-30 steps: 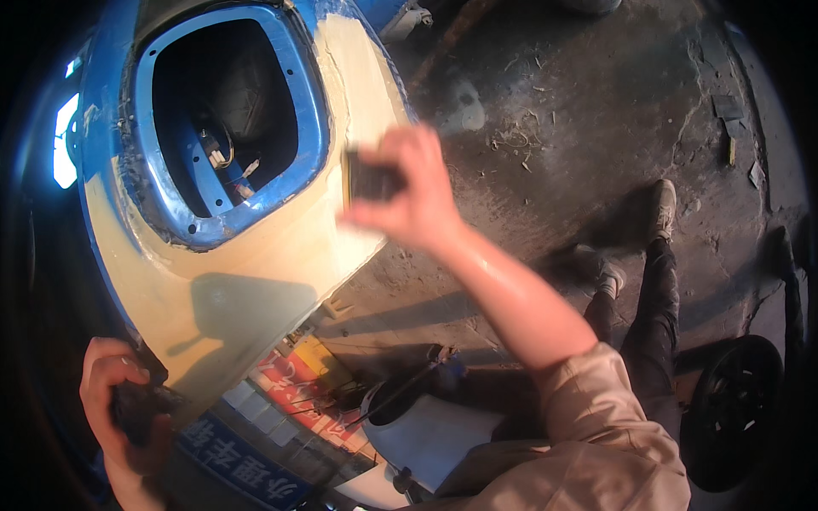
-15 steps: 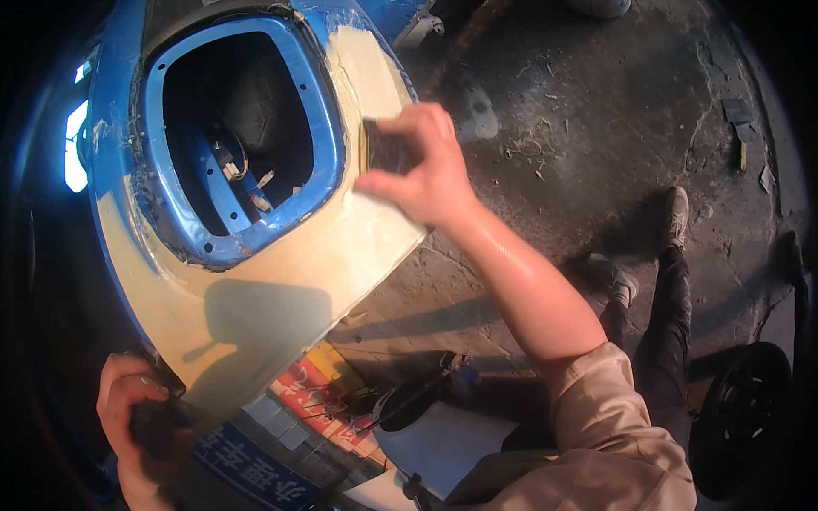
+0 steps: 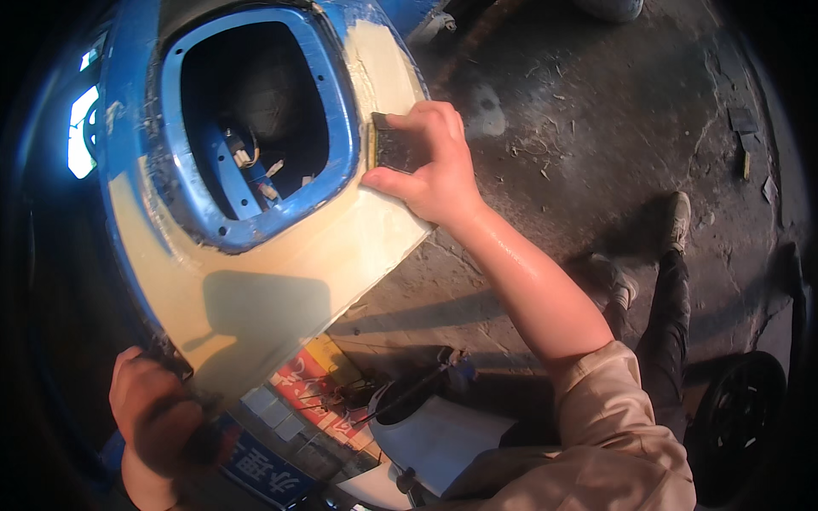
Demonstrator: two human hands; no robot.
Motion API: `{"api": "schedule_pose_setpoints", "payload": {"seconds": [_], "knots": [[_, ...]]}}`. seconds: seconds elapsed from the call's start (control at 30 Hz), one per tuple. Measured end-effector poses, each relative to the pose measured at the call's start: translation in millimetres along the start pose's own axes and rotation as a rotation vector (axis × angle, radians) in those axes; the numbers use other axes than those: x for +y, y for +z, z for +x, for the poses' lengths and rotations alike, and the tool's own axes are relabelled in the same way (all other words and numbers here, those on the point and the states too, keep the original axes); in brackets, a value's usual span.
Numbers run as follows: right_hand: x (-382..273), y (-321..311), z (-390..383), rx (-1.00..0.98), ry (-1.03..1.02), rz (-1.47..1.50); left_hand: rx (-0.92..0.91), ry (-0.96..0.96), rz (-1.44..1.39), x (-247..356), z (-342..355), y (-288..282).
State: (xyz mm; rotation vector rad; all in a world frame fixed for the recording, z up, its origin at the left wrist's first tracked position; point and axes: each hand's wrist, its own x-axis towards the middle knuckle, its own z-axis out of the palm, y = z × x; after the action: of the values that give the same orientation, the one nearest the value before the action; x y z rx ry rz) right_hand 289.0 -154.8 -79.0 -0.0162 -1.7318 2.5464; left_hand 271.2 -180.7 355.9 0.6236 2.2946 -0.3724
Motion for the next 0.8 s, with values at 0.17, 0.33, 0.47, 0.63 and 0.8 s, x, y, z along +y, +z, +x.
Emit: {"api": "schedule_pose_setpoints", "payload": {"seconds": [0.17, 0.33, 0.47, 0.63, 0.8], "knots": [[-7.5, -0.6, -0.8, -0.053, 0.024, -0.077, 0.102, -0.042, 0.006, 3.8, -0.3, 11.9], [-6.9, -3.4, -3.8, -0.016, 0.073, -0.058, 0.01, -0.11, 0.035, 5.7, 5.3, 2.2], [-4.2, -2.8, -11.4, 0.011, 0.051, -0.069, -0.034, -0.134, 0.052, 3.0, 2.2, 4.7], [-39.5, 3.9, -48.1, -0.053, -0.007, -0.08, -0.075, -0.233, 0.053, 16.8, -4.7, -3.7], [-52.0, 2.6, -44.6, -0.059, -0.014, -0.032, -0.04, -0.237, -0.013, 12.8, 4.7, -0.4]]}}
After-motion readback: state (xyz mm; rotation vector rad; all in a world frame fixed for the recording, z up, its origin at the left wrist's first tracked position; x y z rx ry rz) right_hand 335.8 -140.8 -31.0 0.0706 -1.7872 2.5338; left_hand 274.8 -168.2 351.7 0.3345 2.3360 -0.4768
